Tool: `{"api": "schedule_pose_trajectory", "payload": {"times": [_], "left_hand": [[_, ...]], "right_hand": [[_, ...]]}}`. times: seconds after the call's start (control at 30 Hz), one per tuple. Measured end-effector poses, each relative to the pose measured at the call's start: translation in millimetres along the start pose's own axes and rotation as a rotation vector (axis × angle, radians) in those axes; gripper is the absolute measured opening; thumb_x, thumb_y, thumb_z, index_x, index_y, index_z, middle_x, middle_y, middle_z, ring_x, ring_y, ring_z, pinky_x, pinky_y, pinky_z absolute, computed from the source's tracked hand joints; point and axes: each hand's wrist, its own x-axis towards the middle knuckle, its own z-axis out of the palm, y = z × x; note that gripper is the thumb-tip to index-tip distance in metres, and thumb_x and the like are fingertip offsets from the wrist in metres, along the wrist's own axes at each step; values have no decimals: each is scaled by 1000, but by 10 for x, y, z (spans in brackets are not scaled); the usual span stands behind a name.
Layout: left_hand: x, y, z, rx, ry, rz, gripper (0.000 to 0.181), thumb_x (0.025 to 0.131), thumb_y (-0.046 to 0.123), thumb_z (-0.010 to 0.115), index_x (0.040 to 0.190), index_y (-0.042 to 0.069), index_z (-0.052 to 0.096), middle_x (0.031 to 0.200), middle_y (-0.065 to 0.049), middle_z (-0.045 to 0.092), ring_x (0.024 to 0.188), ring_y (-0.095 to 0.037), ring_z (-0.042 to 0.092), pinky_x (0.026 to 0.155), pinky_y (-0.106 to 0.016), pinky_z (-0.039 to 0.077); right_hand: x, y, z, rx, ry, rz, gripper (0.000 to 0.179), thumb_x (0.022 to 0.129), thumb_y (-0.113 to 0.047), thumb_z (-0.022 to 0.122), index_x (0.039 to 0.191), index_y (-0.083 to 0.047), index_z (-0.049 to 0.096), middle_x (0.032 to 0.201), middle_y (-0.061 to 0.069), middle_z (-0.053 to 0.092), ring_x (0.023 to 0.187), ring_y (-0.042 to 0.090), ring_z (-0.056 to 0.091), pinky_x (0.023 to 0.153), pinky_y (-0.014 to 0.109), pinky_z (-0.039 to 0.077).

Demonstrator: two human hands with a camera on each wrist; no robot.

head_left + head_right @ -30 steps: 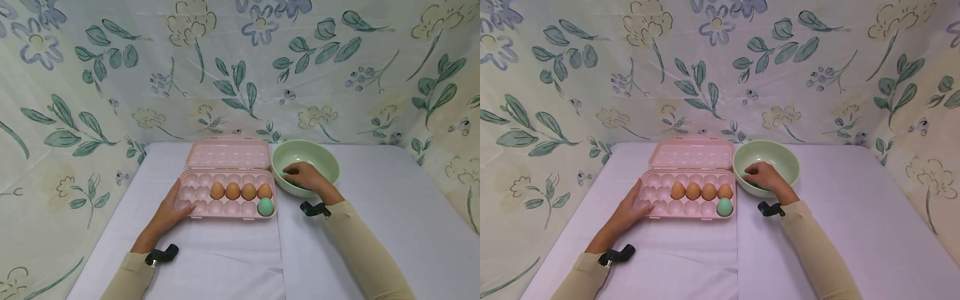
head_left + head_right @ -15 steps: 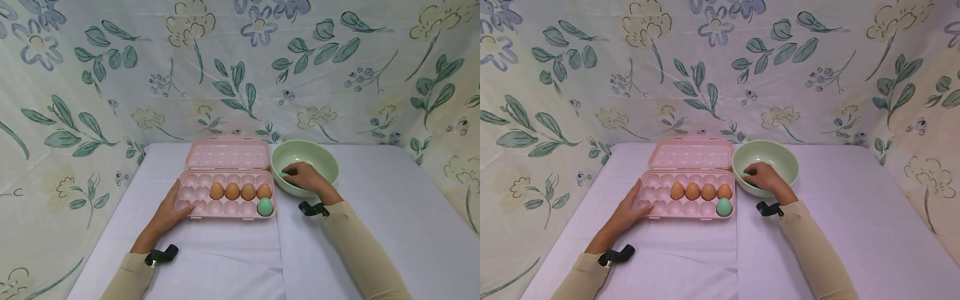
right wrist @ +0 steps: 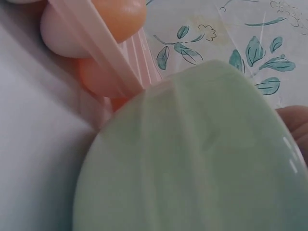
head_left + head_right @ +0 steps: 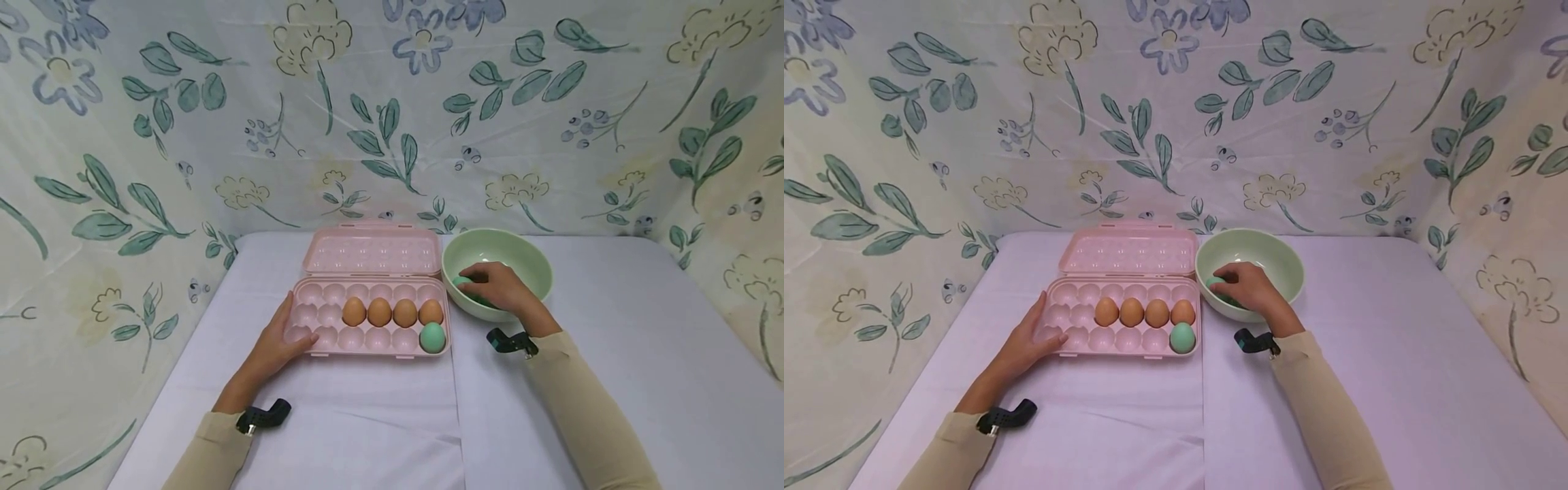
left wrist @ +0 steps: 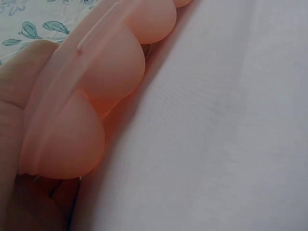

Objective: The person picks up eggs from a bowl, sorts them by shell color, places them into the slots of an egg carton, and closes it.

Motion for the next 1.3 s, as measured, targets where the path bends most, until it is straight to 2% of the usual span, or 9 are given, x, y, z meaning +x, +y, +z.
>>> {"api": "schedule_pose_trajectory", "payload": {"times": [0.6,0.97,1.3], "left_hand": [[-34,-23,14,10,16,13,111,78,45,75,157,19,1,162,-6,10,146,-32,13,112,-59,20],[-10,-21,31,33,13,1,111,78,49,74,157,18,1,162,-4,8,147,-31,12,111,-60,20],[-2,-3,29,30,13,-1,111,78,47,74,156,17,1,162,-5,9,147,-31,13,111,-60,20]], "right_hand": [[0,4,-9,71,67,3,48,89,-39,69,126,-10,63,126,13,61,119,34,54,98,49,45],[-41,43,-21,165,160,-91,50,87,-44,68,126,-13,63,125,9,62,120,32,55,97,47,47],[-78,-14,-55,230,257,-154,46,87,-40,70,123,-12,64,121,10,65,115,30,59,96,46,47]]}}
